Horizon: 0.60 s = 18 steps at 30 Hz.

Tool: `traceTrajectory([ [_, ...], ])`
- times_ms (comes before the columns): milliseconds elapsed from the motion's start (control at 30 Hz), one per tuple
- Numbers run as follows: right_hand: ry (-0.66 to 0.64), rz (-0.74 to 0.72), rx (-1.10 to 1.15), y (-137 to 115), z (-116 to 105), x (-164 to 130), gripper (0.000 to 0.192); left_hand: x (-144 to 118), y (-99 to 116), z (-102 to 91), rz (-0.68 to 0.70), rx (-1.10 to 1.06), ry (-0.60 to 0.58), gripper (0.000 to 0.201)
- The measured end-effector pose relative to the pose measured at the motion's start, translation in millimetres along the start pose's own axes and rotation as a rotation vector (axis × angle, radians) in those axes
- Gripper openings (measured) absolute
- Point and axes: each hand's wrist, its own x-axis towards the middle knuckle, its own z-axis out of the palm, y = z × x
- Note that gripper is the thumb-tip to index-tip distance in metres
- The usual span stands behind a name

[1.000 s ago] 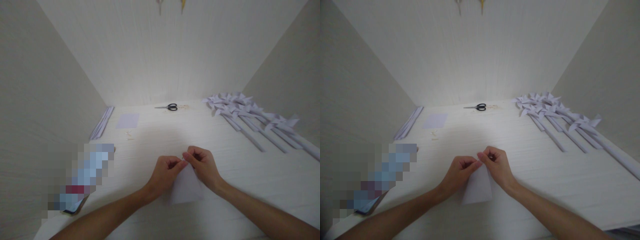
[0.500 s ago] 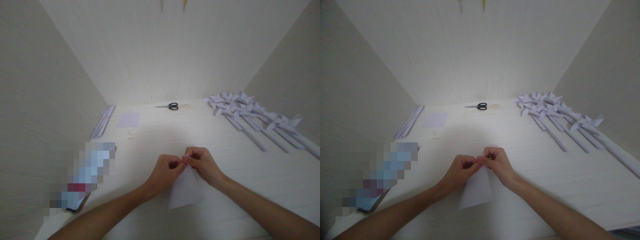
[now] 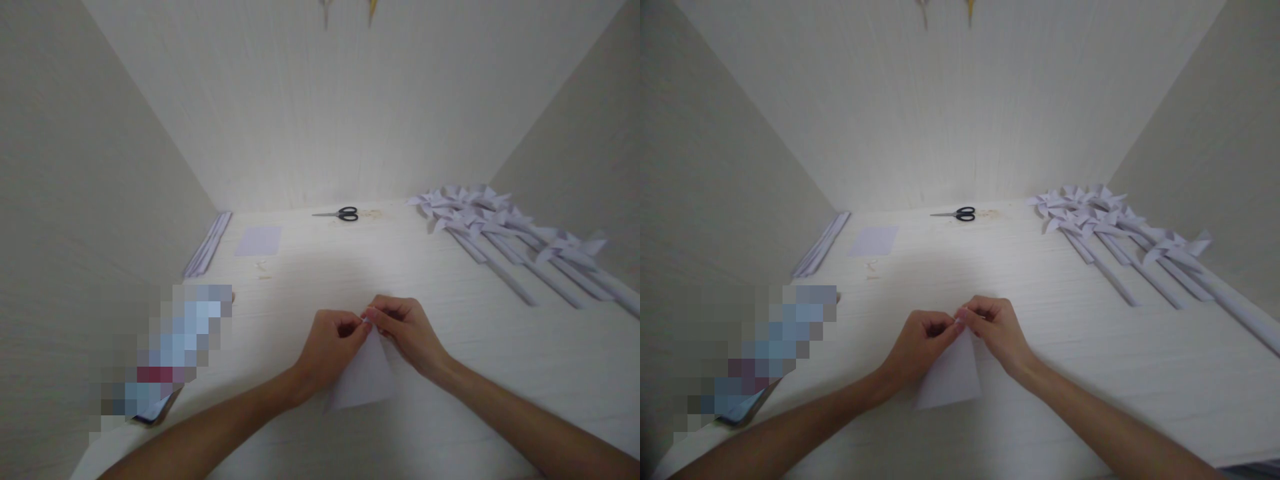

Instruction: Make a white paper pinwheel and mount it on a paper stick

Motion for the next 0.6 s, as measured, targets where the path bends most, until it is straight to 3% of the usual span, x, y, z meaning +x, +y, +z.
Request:
traceTrajectory([
  [400,-0.001,-0.085,-0.075,1.4,-1.8,0.0,0.019,-0.4,2.2,1.5,-0.002,0.007,0.01,0.036],
  [600,0.022,-0.286,-0.272,-1.2,-2.9,-3.5,0.021,-0.6,-0.5,2.1,0.037,0.012,-0.002,0.041],
])
